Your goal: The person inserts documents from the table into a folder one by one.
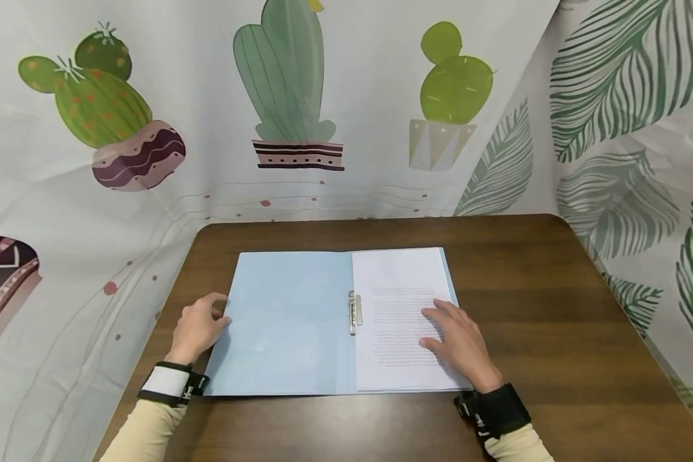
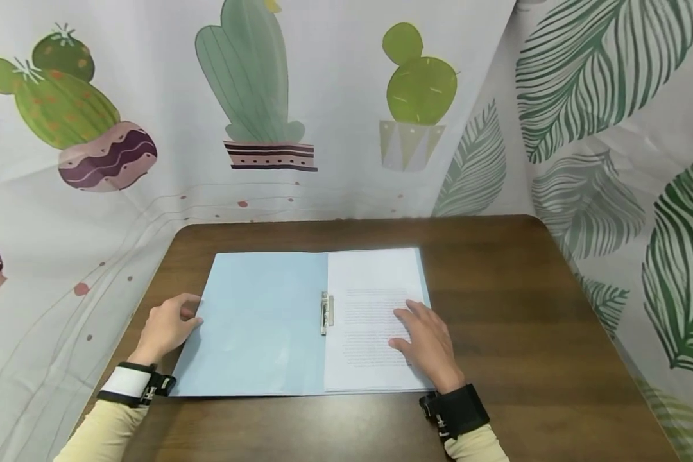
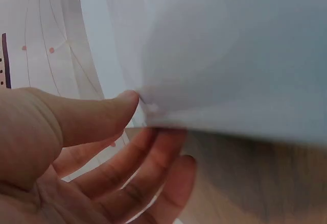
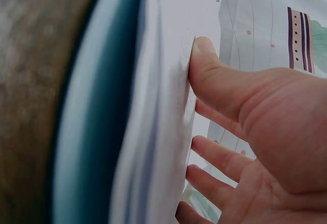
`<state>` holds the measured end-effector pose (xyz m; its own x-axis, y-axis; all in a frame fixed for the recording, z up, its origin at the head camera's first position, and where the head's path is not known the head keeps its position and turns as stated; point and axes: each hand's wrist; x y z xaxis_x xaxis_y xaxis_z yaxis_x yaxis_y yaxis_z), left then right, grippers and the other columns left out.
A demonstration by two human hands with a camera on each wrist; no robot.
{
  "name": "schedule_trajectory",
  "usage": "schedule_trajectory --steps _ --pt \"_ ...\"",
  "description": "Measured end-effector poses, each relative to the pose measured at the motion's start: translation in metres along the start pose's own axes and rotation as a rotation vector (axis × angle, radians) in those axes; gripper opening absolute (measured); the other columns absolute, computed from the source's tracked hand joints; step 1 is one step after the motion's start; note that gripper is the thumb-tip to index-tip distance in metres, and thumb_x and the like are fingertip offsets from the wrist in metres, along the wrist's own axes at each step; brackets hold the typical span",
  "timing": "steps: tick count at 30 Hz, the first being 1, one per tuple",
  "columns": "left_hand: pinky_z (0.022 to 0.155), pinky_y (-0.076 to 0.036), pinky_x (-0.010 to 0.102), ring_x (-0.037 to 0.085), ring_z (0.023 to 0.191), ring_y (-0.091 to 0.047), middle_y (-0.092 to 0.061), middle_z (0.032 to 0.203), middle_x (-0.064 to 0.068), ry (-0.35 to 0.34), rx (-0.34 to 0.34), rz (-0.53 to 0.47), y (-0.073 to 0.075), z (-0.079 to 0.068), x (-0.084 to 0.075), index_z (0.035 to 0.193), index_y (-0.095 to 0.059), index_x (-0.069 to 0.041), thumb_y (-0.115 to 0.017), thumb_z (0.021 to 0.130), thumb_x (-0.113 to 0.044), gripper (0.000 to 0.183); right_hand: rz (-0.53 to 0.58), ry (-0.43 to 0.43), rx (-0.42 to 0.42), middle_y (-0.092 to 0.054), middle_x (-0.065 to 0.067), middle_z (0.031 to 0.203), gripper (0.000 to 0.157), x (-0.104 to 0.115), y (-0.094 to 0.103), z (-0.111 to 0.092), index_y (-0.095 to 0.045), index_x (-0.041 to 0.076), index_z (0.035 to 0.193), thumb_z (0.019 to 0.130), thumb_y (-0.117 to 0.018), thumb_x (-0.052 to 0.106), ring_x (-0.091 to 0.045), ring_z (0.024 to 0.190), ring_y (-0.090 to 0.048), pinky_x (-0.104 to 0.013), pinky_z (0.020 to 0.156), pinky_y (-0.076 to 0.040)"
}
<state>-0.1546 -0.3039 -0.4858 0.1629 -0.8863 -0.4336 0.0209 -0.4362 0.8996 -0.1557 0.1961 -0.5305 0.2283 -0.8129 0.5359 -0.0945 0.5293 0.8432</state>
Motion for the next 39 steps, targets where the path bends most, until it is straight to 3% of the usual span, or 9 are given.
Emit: schedule_trajectory --steps 5,11,14,18,24,27,31,35,39 --pt "0.051 -0.047 0.037 0.027 0.068 -0.066 -0.073 0.095 0.024 -0.019 -0.035 -0.005 0.002 -0.001 -0.002 0.131 -0.062 0.002 -0.076 0.087 -0.001 0.045 0.008 -0.009 0.009 -0.049 -0.022 0.151 0.059 0.001 -0.003 -0.002 -0.065 0.007 0.137 0.083 -0.087 0.019 -0.045 0.142 -0.041 -0.069 0.108 -0.031" --pt "0.056 -0.051 0.039 0.030 0.073 -0.069 -0.073 0.089 0.019 -0.175 -0.100 -0.063 0.031 -0.002 -0.012 0.127 -0.064 0.004 -0.078 0.084 0.003 0.045 0.011 -0.019 0.007 -0.048 -0.023 0.152 0.059 0.003 -0.002 -0.003 -0.065 0.007 0.137 0.083 -0.087 0.019 -0.046 0.142 -0.039 -0.069 0.107 -0.030" --pt "0.056 -0.053 0.037 0.026 0.071 -0.071 -0.074 0.087 0.015 -0.242 -0.089 -0.108 0.053 -0.003 -0.025 0.128 -0.065 0.000 -0.077 0.085 0.005 0.045 0.013 -0.027 0.003 -0.047 -0.023 0.152 0.059 0.002 0.000 -0.003 -0.065 0.007 0.137 0.083 -0.087 0.020 -0.046 0.142 -0.038 -0.070 0.107 -0.030" --pt "0.054 -0.056 0.032 0.016 0.065 -0.070 -0.074 0.092 0.012 -0.295 -0.011 -0.182 0.081 -0.005 -0.048 0.133 -0.063 -0.005 -0.074 0.090 0.004 0.045 0.011 -0.027 0.004 -0.047 -0.023 0.152 0.060 0.002 0.000 -0.002 -0.065 0.007 0.137 0.083 -0.087 0.020 -0.047 0.142 -0.038 -0.070 0.107 -0.030" --pt "0.059 -0.056 0.027 0.014 0.069 -0.072 -0.073 0.100 0.011 -0.426 -0.012 -0.275 0.098 -0.010 -0.095 0.134 -0.063 -0.009 -0.072 0.096 -0.004 0.040 0.014 -0.026 0.007 -0.048 -0.023 0.152 0.059 0.002 -0.002 -0.001 -0.066 0.007 0.136 0.083 -0.087 0.020 -0.046 0.142 -0.039 -0.069 0.107 -0.031" --pt "0.064 -0.059 0.029 0.019 0.079 -0.074 -0.072 0.104 0.012 -0.504 -0.043 -0.376 0.091 -0.013 -0.123 0.136 -0.063 -0.008 -0.071 0.097 -0.006 0.040 0.016 -0.027 0.009 -0.048 -0.022 0.152 0.058 0.002 -0.001 -0.002 -0.066 0.008 0.136 0.083 -0.087 0.020 -0.046 0.142 -0.040 -0.069 0.107 -0.032" --pt "0.074 -0.060 0.031 0.021 0.095 -0.073 -0.071 0.114 0.010 -0.605 -0.091 -0.462 0.067 -0.014 -0.161 0.144 -0.058 -0.012 -0.071 0.097 -0.009 0.048 0.018 -0.028 0.010 -0.047 -0.021 0.153 0.058 0.003 0.001 -0.003 -0.066 0.008 0.136 0.083 -0.087 0.019 -0.045 0.142 -0.039 -0.068 0.108 -0.031" --pt "0.079 -0.059 0.030 0.023 0.103 -0.071 -0.067 0.127 0.010 -0.723 -0.114 -0.479 0.031 -0.014 -0.197 0.149 -0.052 -0.011 -0.074 0.096 -0.011 0.058 -0.003 -0.016 0.009 -0.048 -0.021 0.153 0.059 0.003 0.003 -0.003 -0.066 0.008 0.136 0.083 -0.088 0.020 -0.045 0.142 -0.040 -0.067 0.107 -0.033" --pt "0.090 -0.056 0.038 0.025 0.117 -0.063 -0.057 0.142 0.012 -0.836 -0.092 -0.431 -0.013 -0.008 -0.217 0.149 -0.051 -0.007 -0.075 0.095 -0.016 0.059 -0.029 0.026 -0.010 -0.050 -0.021 0.150 0.058 0.002 0.002 -0.003 -0.067 0.007 0.135 0.082 -0.088 0.018 -0.044 0.139 -0.044 -0.067 0.105 -0.037"
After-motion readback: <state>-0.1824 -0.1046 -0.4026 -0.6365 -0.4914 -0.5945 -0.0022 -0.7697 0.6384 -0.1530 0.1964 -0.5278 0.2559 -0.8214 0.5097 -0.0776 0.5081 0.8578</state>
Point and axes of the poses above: each hand's wrist, its own z-axis towards the middle knuckle, its own y-axis out of the back of the hand, x = y × z
